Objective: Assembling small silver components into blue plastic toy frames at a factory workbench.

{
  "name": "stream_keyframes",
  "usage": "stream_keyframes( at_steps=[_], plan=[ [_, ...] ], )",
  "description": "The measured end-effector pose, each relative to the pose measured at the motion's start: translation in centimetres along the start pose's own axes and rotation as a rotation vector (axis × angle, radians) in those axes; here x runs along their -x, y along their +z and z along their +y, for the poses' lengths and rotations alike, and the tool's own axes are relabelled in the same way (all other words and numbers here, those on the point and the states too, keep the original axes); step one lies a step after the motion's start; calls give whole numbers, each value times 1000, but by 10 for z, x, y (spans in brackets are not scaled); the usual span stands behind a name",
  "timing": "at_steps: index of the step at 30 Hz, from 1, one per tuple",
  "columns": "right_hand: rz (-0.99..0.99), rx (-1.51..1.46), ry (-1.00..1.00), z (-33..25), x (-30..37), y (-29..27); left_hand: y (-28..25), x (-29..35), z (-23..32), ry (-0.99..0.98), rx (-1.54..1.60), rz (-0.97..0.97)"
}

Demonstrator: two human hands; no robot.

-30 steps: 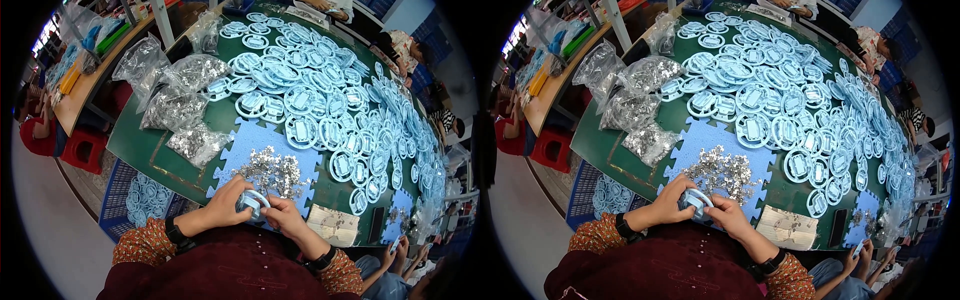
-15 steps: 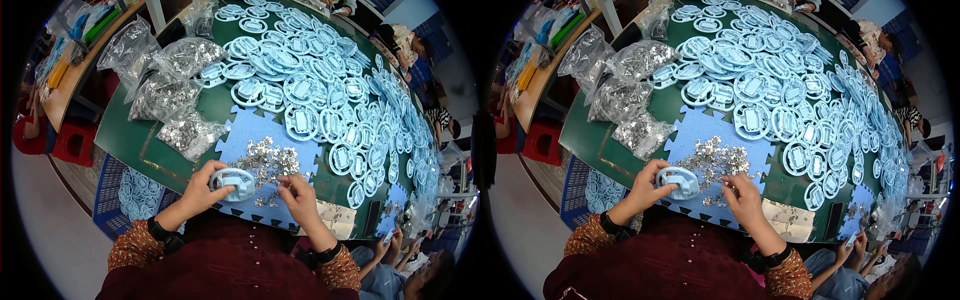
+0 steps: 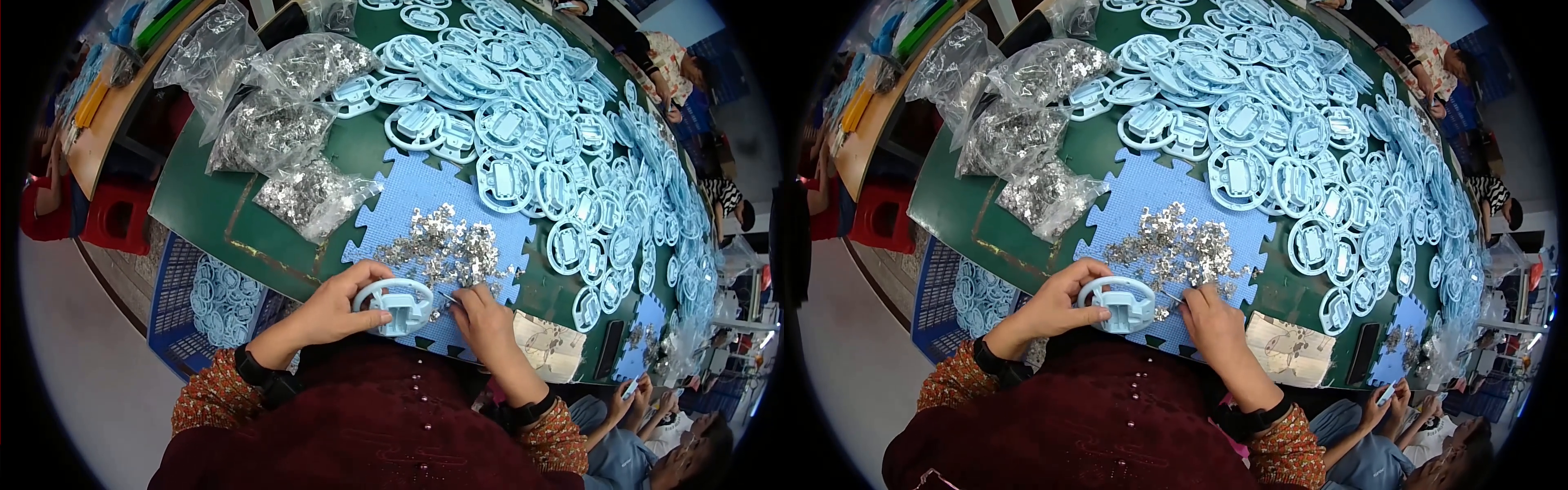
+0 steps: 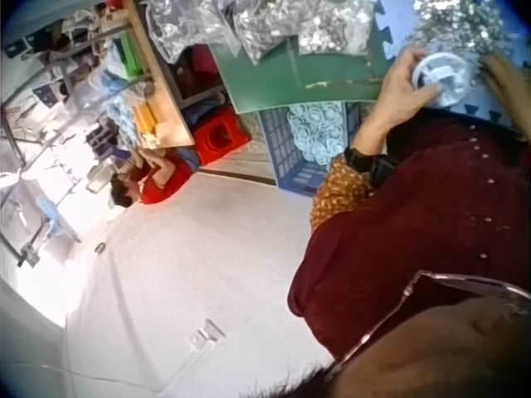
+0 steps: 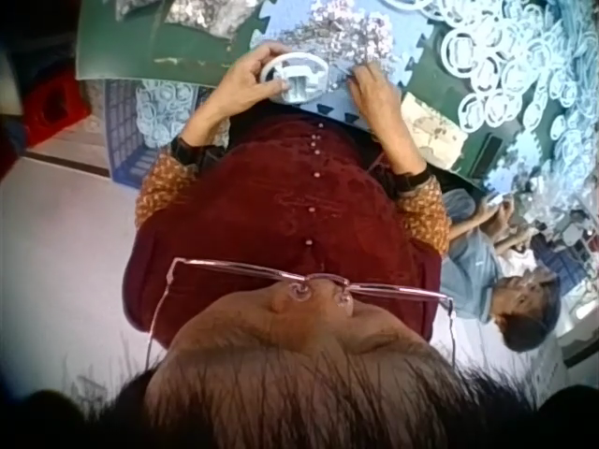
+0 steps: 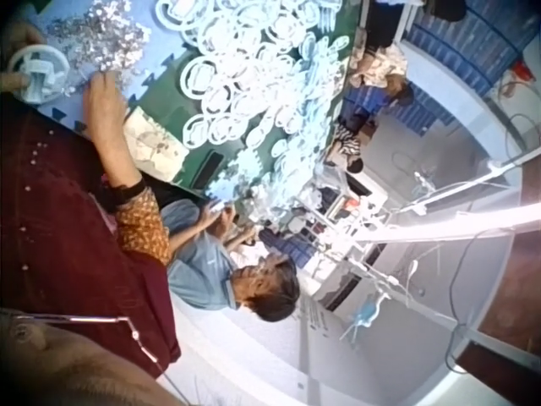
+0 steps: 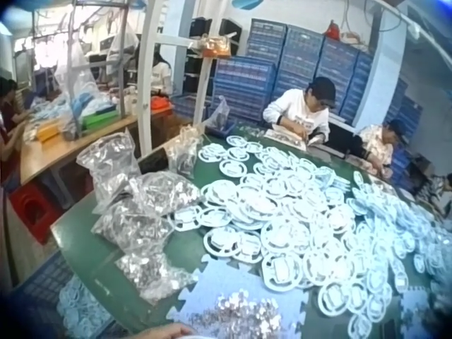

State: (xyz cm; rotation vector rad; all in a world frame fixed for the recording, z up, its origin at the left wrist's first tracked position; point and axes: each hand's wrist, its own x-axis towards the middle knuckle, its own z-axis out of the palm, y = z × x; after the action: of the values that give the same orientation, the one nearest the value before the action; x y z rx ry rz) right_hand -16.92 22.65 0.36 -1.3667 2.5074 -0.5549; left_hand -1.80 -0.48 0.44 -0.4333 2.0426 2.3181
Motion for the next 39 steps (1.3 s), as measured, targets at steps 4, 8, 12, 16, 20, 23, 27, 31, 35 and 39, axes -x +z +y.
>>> stream_keyframes(
  at_steps=[4,8,12,16,20,23,27,31,35,39],
  plan=[
    [189,36,-53,5,-36,-5,16,-23,0,89,-140,62],
    [270,-147,-90,3,-28,-8,12,-41,0,173,-4,236],
    [82,-263,-168,-8,2,-4,5,-32,9,186,153,284],
    [-46,-175,-230,-20,3,3,-4,-12,5,54,192,238],
    [-128,-83,-271,-19,-2,7,-1,-4,-2,20,223,195],
    [24,-327,-174,-22,-11,0,5,-6,-4,62,216,160],
    [21,-386,-135,-32,-20,-7,5,-9,-1,18,108,99],
    [-32,-300,-131,-23,-11,-6,3,-10,0,9,41,105],
    [-104,-209,-202,-22,-6,-2,-1,-11,-6,16,51,110],
    [-143,-73,-250,-22,-6,3,-1,-11,-8,21,86,114]
  ],
)
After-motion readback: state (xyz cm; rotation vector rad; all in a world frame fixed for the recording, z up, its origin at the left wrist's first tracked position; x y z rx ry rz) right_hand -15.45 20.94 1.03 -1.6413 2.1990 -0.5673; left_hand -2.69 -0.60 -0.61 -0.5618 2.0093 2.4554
